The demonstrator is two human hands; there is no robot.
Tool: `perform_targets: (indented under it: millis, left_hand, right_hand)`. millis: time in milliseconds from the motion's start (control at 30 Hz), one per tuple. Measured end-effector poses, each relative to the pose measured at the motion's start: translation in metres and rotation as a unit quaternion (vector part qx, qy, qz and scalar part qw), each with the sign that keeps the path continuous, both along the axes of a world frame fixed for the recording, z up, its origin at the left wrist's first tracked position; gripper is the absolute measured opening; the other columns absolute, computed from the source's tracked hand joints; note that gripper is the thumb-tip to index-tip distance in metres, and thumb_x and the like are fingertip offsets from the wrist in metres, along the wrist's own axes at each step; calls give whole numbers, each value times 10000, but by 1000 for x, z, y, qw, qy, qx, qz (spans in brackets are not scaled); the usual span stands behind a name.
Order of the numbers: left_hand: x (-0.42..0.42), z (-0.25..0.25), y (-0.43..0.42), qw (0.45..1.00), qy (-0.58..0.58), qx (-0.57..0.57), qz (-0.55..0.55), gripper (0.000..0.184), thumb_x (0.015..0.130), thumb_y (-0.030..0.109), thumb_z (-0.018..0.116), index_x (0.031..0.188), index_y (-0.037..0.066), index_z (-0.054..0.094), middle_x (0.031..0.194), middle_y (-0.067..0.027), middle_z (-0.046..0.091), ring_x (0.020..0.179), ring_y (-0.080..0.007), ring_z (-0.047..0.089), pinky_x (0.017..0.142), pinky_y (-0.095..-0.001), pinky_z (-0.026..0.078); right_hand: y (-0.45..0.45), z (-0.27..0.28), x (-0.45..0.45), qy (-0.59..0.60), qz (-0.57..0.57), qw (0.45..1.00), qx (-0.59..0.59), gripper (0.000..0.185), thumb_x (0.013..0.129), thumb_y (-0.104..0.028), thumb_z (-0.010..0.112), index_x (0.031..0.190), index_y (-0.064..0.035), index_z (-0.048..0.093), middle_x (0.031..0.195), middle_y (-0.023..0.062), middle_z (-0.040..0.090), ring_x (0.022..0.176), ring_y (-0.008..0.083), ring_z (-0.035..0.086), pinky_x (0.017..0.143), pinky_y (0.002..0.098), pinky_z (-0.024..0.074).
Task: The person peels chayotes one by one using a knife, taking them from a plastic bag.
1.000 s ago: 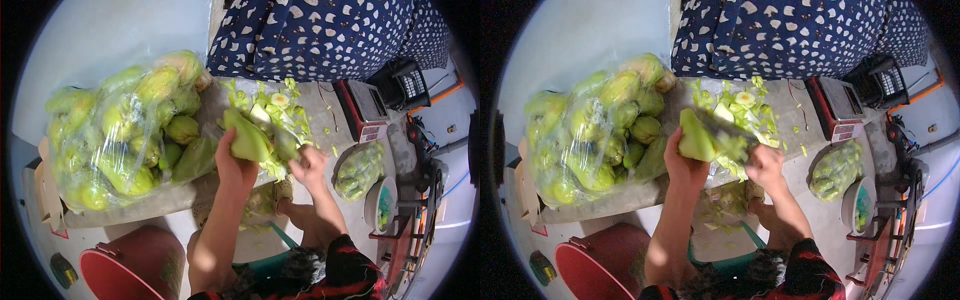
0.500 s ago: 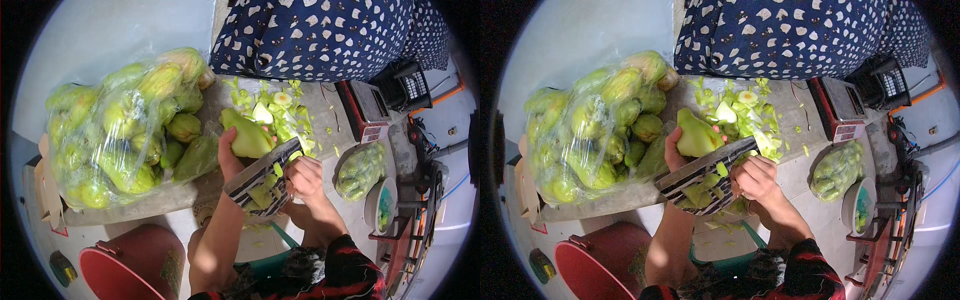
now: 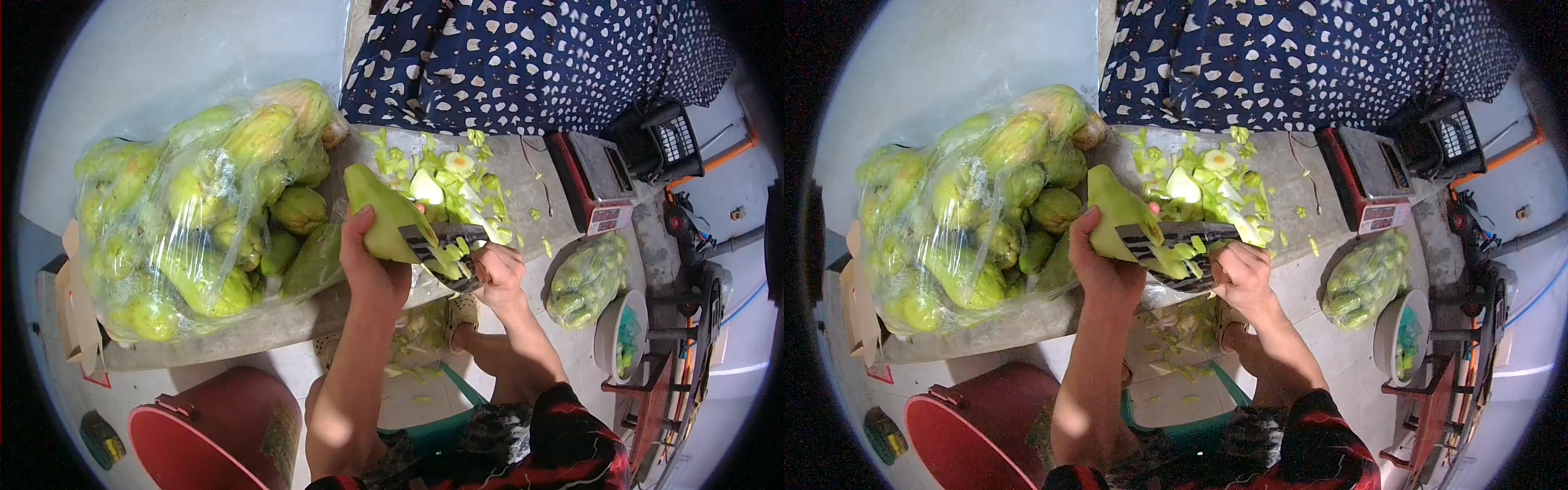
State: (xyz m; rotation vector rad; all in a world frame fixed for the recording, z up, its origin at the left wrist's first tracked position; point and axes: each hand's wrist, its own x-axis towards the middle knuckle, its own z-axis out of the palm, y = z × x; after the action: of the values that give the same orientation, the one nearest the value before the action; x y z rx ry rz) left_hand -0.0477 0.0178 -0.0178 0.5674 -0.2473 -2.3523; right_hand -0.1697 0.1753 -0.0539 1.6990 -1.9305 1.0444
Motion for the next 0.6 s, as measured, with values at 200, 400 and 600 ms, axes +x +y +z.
perform_targets:
  millis: [200,400,600]
  left_hand:
    - [6,3,-1,1000,-6,-2,-28,497,818,329,522,1215,30,509,1076,-135,613,999,-300,622,881,-413,508]
    - [5,-4,-1,992,47,-66,-97,505,797,325,537,1213,40,498,1069,-155,606,959,-307,635,840,-430,528]
    - [5,3,0,987,67,-119,-84,540,782,317,541,1251,59,465,1068,-169,588,940,-337,637,840,-446,526]
  right_hand:
    - [3,-1,-5,-34,-33,999,26,204,568,18,652,644,-45,473,570,69,479,468,246,493,439,344,382]
    - [1,28,12,-13,53,999,-2,136,605,-19,655,672,-38,538,578,65,455,463,230,468,428,338,365]
    - [2,23,11,0,37,999,-2,155,584,-10,663,679,-40,544,578,56,453,459,220,468,422,331,352]
